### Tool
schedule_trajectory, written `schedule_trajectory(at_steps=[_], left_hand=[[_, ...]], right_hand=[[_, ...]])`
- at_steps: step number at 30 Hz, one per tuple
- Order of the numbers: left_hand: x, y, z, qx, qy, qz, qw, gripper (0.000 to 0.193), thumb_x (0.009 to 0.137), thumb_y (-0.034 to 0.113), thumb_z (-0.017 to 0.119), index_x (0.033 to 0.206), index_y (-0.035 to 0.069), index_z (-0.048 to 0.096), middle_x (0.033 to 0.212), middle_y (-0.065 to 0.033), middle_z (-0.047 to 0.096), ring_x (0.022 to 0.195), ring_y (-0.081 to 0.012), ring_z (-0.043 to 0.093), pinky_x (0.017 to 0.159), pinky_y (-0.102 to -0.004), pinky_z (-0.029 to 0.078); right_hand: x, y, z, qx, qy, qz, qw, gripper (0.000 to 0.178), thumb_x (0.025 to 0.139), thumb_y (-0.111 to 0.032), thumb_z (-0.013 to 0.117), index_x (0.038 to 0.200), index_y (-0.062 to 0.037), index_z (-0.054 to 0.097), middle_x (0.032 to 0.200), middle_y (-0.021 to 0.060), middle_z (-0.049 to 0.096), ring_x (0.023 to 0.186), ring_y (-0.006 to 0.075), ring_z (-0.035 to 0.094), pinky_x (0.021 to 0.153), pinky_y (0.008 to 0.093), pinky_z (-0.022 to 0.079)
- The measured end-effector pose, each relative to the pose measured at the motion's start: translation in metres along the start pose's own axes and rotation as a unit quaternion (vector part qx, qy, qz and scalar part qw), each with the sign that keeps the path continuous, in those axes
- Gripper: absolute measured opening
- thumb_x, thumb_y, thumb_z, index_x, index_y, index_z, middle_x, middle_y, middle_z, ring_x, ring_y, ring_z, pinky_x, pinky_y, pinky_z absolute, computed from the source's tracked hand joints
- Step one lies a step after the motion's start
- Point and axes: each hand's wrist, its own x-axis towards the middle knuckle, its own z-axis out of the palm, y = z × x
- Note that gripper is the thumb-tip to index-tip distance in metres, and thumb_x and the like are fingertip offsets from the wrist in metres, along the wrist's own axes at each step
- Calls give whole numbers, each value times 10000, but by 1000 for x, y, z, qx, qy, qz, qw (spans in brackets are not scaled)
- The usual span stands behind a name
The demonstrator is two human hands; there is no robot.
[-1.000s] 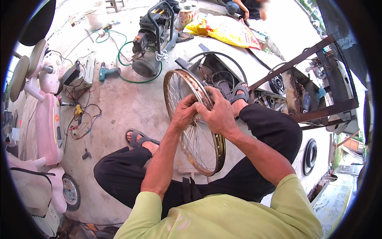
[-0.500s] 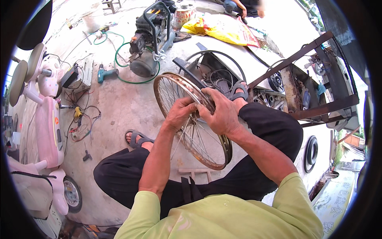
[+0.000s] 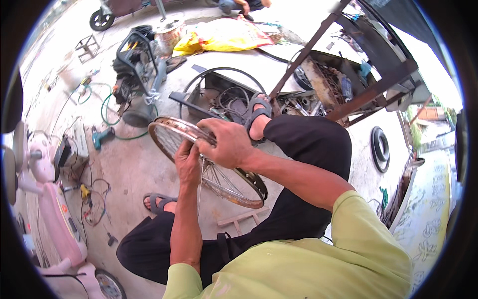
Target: The person is sitting on the ground in a workshop, holding a bicycle wheel rim and adjusting the spokes by hand. They rotate the rim and manipulate individual spokes to align them.
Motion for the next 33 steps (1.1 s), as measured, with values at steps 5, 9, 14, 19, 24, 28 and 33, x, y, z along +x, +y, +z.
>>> schedule_trajectory(at_steps=[5, 9, 14, 19, 24, 28, 33], left_hand=[[11, 11, -18, 20, -92, -68, 993, 297, 996, 139, 624, 1229, -44, 630, 1142, -64, 676, 1021, -119, 615, 914, -270, 483], [12, 15, -16, 53, -116, -77, 989, 298, 1018, 146, 578, 1240, -50, 616, 1143, -73, 672, 1028, -133, 624, 915, -286, 490], [5, 9, -5, 77, -50, -12, 996, 293, 1005, 106, 569, 1249, -50, 619, 1120, -49, 666, 1020, -121, 608, 911, -279, 482], [-5, 11, 15, 141, 29, 44, 989, 256, 992, 77, 599, 1205, -59, 635, 1109, -46, 674, 995, -96, 593, 884, -247, 473], [-9, 7, 14, 208, 52, 83, 973, 243, 993, 67, 590, 1193, -64, 634, 1097, -44, 672, 977, -97, 596, 877, -250, 474], [1, 19, 0, 98, -36, -14, 994, 268, 1001, 121, 587, 1193, -60, 631, 1103, -66, 670, 988, -132, 610, 882, -284, 486], [14, 14, -36, 84, -122, -88, 985, 330, 1008, 163, 595, 1233, -79, 600, 1149, -99, 659, 1043, -178, 623, 918, -319, 494]], right_hand=[[-5, 2, -3, 4, 4, -13, 1000, 344, 823, -282, 651, 1064, -37, 646, 927, 161, 680, 798, 340, 673, 728, 416, 533], [-7, 5, -5, 4, 6, -11, 1000, 345, 827, -288, 647, 1063, -36, 645, 924, 159, 680, 800, 339, 673, 727, 414, 532], [-5, 7, -2, 9, 13, -2, 1000, 337, 827, -283, 641, 1050, -31, 654, 917, 161, 686, 803, 336, 676, 737, 412, 532], [-1, 4, -4, 11, 3, 10, 1000, 350, 818, -281, 638, 1056, -26, 661, 916, 162, 691, 808, 332, 680, 746, 408, 536], [0, 2, -4, 6, 1, 9, 1000, 357, 813, -277, 638, 1064, -23, 661, 915, 164, 692, 809, 330, 681, 749, 405, 538], [-1, 5, -5, 14, -15, 7, 1000, 354, 818, -271, 633, 1065, -20, 658, 925, 165, 692, 813, 330, 682, 751, 401, 539], [-1, 5, -4, 25, -14, -7, 1000, 346, 824, -268, 630, 1068, -24, 657, 934, 164, 693, 817, 329, 683, 753, 401, 540]])
